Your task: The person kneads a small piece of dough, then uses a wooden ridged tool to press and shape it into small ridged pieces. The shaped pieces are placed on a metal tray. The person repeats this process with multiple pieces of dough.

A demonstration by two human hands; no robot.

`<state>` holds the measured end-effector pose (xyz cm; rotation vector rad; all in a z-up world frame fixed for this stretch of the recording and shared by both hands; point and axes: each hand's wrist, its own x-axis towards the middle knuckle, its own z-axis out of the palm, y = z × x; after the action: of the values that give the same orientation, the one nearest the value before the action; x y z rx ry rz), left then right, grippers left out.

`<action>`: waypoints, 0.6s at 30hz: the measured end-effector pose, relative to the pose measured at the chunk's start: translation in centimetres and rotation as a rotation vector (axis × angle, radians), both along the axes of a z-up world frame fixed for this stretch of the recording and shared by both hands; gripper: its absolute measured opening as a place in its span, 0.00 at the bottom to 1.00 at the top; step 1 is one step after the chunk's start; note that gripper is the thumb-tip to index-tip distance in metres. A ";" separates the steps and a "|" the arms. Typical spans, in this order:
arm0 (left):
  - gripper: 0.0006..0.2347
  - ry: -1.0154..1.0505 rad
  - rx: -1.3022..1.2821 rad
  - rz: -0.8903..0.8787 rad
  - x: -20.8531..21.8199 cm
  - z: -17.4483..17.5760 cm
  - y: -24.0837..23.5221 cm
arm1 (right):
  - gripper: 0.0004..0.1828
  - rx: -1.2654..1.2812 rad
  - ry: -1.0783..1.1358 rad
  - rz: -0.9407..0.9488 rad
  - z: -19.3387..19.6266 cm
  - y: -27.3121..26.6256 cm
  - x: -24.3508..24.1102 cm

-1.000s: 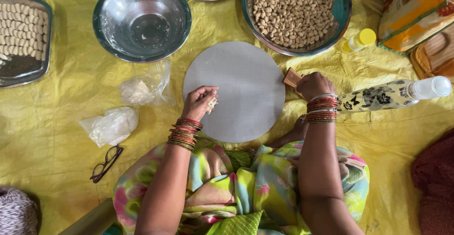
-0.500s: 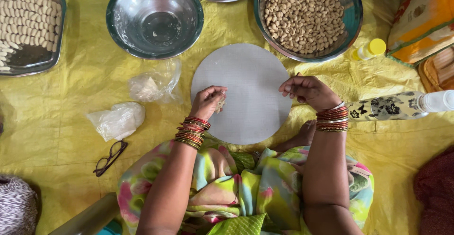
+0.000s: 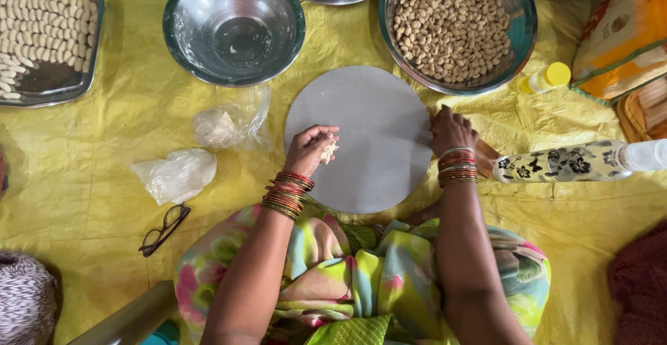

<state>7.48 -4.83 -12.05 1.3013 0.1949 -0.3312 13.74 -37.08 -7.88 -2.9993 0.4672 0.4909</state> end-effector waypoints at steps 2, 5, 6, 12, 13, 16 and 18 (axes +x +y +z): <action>0.09 0.002 -0.001 0.007 -0.1 -0.3 0.0 | 0.35 -0.030 -0.024 0.011 0.3 0.3 -0.2; 0.09 0.003 0.001 0.021 0.0 -0.5 0.2 | 0.28 -0.015 -0.121 -0.053 4.1 0.0 -0.4; 0.09 0.005 -0.016 0.032 0.1 -0.5 0.2 | 0.28 0.015 -0.191 -0.122 5.8 0.2 -0.6; 0.10 -0.072 0.020 0.029 -0.3 -0.6 0.3 | 0.36 0.487 -1.308 0.175 13.9 0.4 -6.5; 0.10 -0.068 0.028 0.029 -0.1 -0.4 0.4 | 0.35 0.549 -1.332 0.156 14.2 0.6 -7.0; 0.10 -0.044 0.079 0.038 -0.1 -0.4 0.5 | 0.39 0.445 -1.353 0.205 13.2 0.7 -5.5; 0.09 -0.029 0.066 0.039 -0.1 -0.6 0.4 | 0.36 0.438 -1.079 0.157 11.4 0.5 -3.8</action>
<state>7.34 -4.40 -12.61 1.3647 0.2078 -0.2739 9.91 -36.54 3.48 -2.3877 0.0112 -0.8766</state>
